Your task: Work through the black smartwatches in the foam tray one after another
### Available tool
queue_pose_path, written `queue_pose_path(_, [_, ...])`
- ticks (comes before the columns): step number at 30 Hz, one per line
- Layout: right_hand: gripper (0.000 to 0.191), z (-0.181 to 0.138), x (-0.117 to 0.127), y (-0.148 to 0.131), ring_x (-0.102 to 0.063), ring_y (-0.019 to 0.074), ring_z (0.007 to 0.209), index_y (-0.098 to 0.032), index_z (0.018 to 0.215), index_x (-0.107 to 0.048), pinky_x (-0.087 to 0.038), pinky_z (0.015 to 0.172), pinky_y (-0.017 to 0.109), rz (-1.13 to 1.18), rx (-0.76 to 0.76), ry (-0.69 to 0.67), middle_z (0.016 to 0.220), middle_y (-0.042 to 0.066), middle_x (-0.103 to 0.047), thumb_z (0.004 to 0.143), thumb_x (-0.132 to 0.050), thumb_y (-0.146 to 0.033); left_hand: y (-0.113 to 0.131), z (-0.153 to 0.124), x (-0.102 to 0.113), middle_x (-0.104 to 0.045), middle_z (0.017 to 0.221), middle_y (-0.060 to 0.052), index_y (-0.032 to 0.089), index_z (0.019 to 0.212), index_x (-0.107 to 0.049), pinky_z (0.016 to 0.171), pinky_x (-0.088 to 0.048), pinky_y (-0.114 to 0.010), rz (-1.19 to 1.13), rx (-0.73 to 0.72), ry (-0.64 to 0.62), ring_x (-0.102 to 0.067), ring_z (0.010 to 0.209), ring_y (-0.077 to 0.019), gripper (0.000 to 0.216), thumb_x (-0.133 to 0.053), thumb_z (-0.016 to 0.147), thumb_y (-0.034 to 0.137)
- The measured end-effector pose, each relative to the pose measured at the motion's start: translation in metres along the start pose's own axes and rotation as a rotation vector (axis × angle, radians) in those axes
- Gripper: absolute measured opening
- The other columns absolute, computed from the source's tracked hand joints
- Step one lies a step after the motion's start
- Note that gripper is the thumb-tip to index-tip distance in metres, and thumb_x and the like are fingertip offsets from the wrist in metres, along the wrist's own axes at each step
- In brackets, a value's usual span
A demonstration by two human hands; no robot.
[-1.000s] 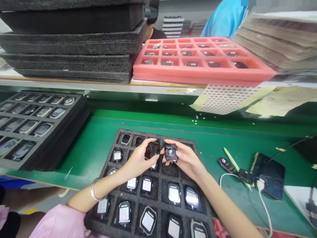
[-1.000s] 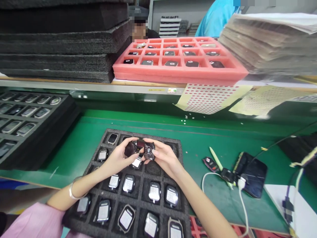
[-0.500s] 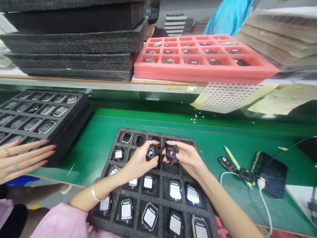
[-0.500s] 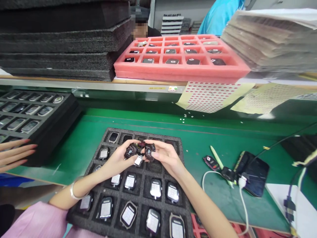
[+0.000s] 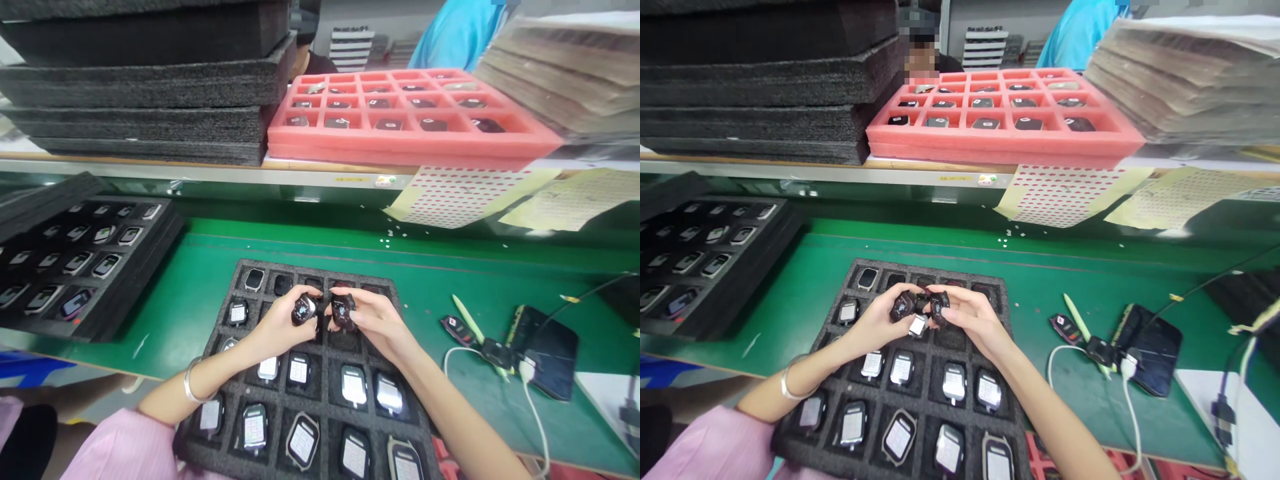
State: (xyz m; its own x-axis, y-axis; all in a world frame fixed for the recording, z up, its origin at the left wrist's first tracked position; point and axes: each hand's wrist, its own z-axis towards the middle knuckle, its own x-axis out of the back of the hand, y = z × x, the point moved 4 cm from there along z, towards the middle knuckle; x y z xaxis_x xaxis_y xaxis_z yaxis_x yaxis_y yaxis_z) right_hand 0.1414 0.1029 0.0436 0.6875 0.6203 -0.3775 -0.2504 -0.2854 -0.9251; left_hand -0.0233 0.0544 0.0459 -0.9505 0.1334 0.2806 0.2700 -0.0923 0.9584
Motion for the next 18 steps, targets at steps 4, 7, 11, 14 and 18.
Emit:
queue_pose_path(4, [0.042, 0.0001, 0.0000, 0.0003, -0.066, 0.0228, 0.075, -0.018, 0.116, -0.065, -0.054, 0.072, 0.038, -0.016, -0.008, 0.012, 0.097, 0.011, -0.070, 0.076, -0.072, -0.031, -0.0003, -0.0010, 0.0001, -0.062, 0.105, -0.005, 0.018, 0.115, -0.050, 0.086, -0.046, -0.030, 0.020, 0.017, -0.007, -0.059, 0.094, -0.0189, 0.043, -0.056, 0.074, 0.011])
queue_pose_path(7, [0.041, -0.0001, 0.0003, 0.0003, -0.066, 0.0232, 0.076, -0.019, 0.114, -0.066, -0.054, 0.073, 0.038, -0.026, -0.014, 0.010, 0.097, 0.011, -0.070, 0.076, -0.072, -0.030, 0.0006, -0.0010, 0.0003, -0.062, 0.104, -0.005, 0.017, 0.114, -0.050, 0.086, -0.046, -0.030, 0.010, 0.004, -0.008, -0.059, 0.093, -0.0189, 0.040, -0.056, 0.075, 0.013])
queue_pose_path(11, [0.038, 0.0000, 0.0000, -0.0006, -0.066, 0.0221, 0.078, -0.020, 0.114, -0.066, -0.053, 0.077, 0.039, -0.030, 0.004, -0.008, 0.100, 0.010, -0.070, 0.078, -0.071, -0.028, 0.0008, -0.0003, 0.0015, -0.061, 0.108, -0.006, 0.018, 0.113, -0.050, 0.090, -0.044, -0.031, 0.009, -0.024, -0.003, -0.057, 0.100, -0.0200, 0.039, -0.056, 0.075, 0.012])
queue_pose_path(14, [0.037, -0.0002, -0.0013, -0.0012, -0.066, 0.0217, 0.078, -0.021, 0.115, -0.066, -0.053, 0.078, 0.039, -0.021, 0.017, -0.019, 0.099, 0.010, -0.070, 0.078, -0.071, -0.026, -0.0004, 0.0002, 0.0024, -0.062, 0.105, -0.005, 0.018, 0.114, -0.050, 0.087, -0.045, -0.029, 0.005, -0.022, 0.002, -0.058, 0.095, -0.0187, 0.038, -0.057, 0.076, 0.015])
queue_pose_path(18, [0.036, -0.0015, -0.0026, -0.0023, -0.066, 0.0209, 0.078, -0.022, 0.114, -0.067, -0.053, 0.078, 0.038, -0.030, 0.025, 0.003, 0.098, 0.009, -0.071, 0.078, -0.071, -0.026, 0.0004, 0.0005, 0.0034, -0.062, 0.104, -0.004, 0.018, 0.113, -0.050, 0.085, -0.045, -0.028, 0.015, -0.019, 0.015, -0.059, 0.093, -0.0183, 0.037, -0.057, 0.076, 0.015])
